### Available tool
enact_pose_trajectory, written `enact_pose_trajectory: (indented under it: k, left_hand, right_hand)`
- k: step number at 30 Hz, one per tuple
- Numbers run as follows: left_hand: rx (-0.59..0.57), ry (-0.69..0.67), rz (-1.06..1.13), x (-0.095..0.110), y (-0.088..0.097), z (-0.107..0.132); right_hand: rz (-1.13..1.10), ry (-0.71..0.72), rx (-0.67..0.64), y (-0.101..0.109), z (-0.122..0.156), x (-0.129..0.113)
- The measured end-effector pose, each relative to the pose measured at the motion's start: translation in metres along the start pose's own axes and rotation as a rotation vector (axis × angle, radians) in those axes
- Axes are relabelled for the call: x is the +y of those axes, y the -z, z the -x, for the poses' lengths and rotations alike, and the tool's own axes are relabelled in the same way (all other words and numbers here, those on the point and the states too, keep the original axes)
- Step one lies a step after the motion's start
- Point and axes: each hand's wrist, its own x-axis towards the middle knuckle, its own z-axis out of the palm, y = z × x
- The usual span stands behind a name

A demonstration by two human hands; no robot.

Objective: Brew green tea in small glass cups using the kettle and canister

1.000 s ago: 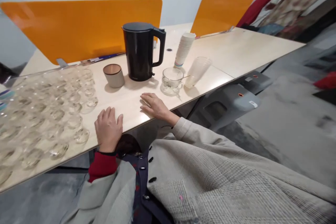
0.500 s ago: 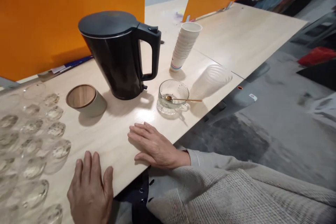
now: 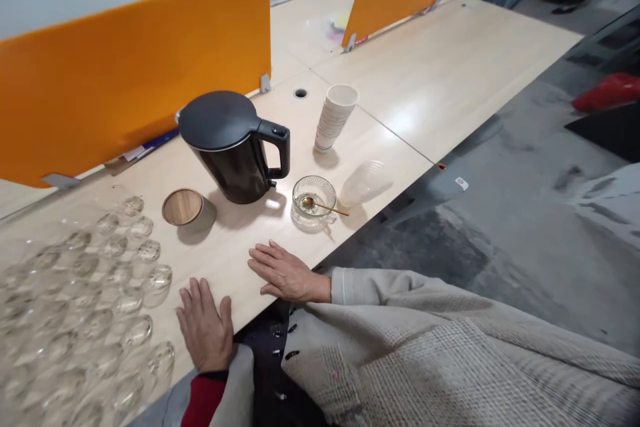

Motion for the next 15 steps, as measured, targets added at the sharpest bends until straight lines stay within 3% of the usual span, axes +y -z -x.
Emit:
enact_pose_trajectory:
  k: [6,15]
  left_hand:
    - [-0.046,0.051,0.001,0.009,0.01,-0.007]
    - [-0.102,0.069,-0.047,0.009,0.011,-0.01]
  right_hand:
    - [-0.022,0.058,-0.125,0.016,-0.004,0.01]
    - [-0.119,0.157,-0.18,0.036,0.001,0.022]
